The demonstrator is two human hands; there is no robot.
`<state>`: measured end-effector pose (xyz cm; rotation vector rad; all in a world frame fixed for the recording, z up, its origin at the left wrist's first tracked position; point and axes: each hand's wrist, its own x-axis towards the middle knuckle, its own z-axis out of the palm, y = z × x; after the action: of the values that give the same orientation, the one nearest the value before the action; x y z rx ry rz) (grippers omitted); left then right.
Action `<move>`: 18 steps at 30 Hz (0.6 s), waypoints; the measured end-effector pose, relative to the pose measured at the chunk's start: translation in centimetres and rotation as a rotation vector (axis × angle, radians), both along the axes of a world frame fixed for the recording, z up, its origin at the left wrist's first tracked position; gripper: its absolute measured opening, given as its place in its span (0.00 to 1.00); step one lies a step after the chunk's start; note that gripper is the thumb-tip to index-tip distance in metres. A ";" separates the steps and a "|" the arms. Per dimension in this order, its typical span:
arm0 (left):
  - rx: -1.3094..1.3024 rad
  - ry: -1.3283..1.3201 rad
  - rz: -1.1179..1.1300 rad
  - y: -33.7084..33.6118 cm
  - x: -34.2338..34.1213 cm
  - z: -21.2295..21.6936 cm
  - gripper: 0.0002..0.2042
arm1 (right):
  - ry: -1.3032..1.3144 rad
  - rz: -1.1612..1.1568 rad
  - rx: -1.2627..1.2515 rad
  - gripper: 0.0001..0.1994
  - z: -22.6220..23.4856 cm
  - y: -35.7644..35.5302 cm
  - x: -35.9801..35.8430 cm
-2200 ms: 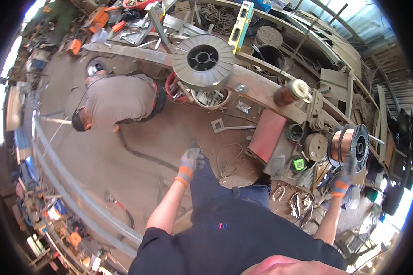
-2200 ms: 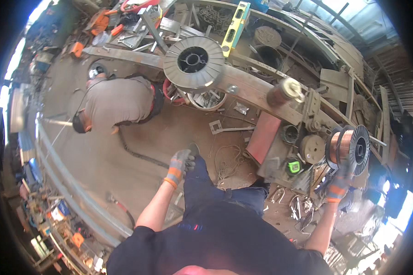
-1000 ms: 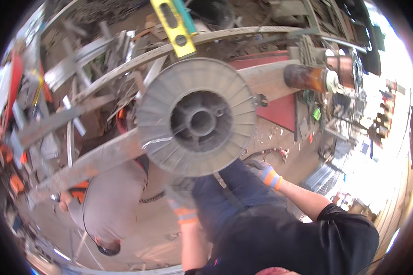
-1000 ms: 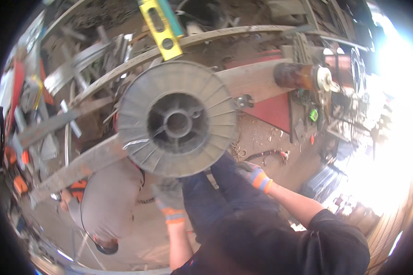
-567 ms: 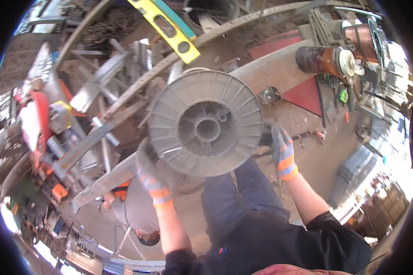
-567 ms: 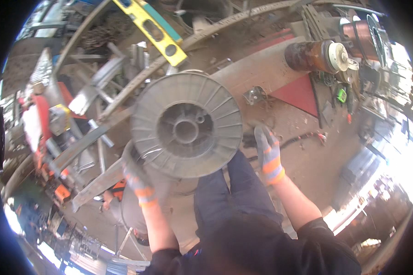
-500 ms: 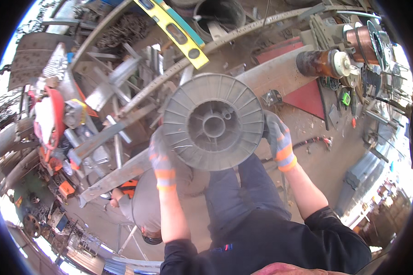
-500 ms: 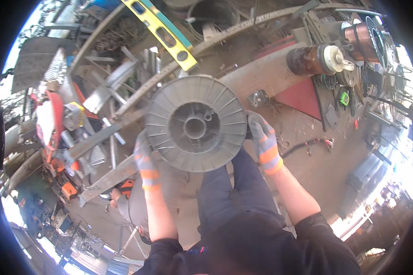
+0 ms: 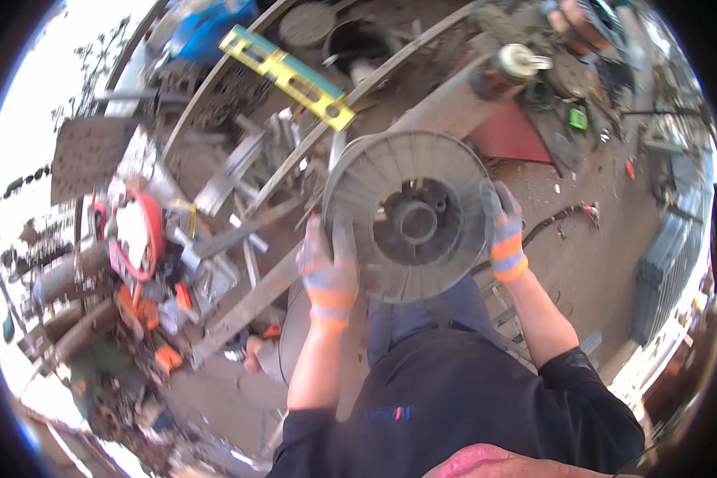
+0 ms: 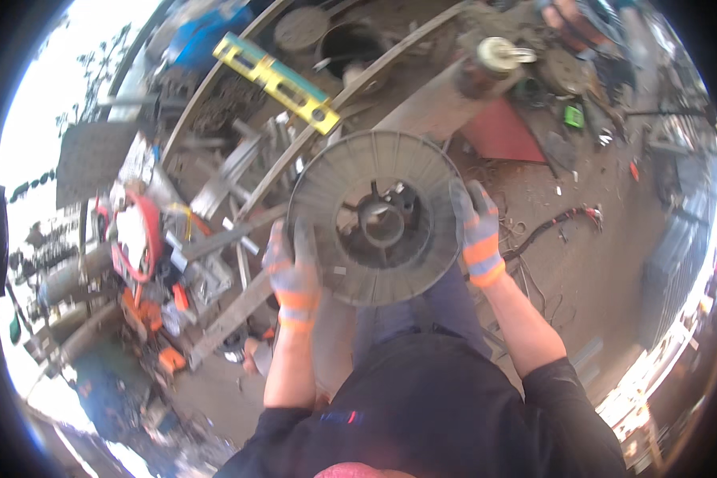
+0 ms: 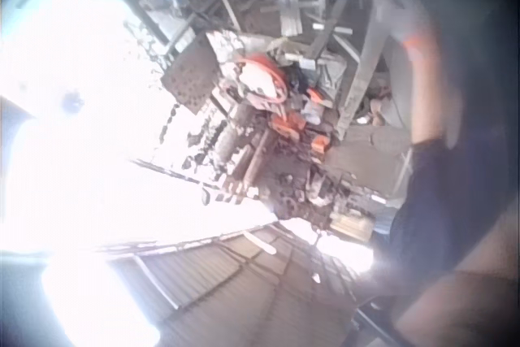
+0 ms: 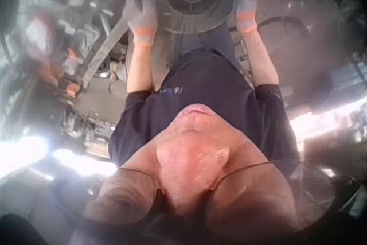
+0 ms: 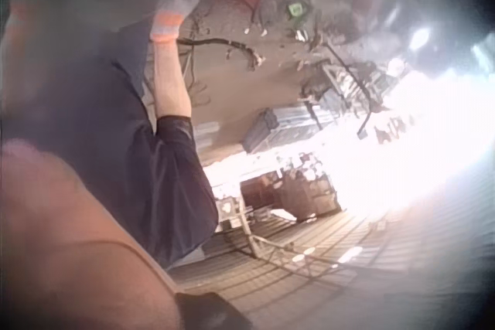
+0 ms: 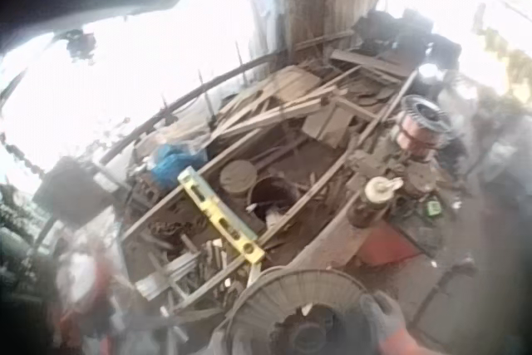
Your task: The person removes a copper wire spool from an orange welding machine, walks to a nearby shelf to retrieve a new spool, and returns to install it. The person then secures the spool and prepares the welding torch.
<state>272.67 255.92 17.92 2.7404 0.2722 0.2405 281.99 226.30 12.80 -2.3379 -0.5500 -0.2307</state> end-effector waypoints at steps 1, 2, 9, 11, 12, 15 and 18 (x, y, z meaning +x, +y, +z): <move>-0.093 -0.013 0.053 -1.8 0.1 2.8 0.14 | 0.371 -0.329 0.516 0.10 1.0 -1.6 -2.1; -0.415 -0.110 0.119 -3.5 0.6 5.3 0.10 | 0.700 -0.614 1.134 0.13 1.8 -3.1 -4.1; -0.500 -0.203 -0.530 -14.7 4.1 11.1 0.08 | 0.213 -0.656 0.074 0.15 8.0 -15.2 -16.5; -0.578 -0.200 -0.736 -19.5 5.5 10.8 0.07 | 0.418 -0.882 0.548 0.17 7.9 -17.7 -18.0; -0.556 -0.139 -0.767 -22.3 5.8 10.9 0.06 | 0.396 -0.873 0.560 0.17 8.0 -19.2 -19.2; -0.592 0.024 -0.889 -32.9 7.7 10.4 0.04 | 0.422 -1.174 0.954 0.15 6.1 -24.7 -22.3; -0.203 -0.192 -1.260 -44.4 9.7 9.4 0.08 | 0.461 -1.372 0.924 0.15 6.4 -32.3 -26.7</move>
<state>282.38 211.48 27.36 2.1472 -1.3351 0.0960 255.30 193.98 19.22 -1.3812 1.2037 -0.4113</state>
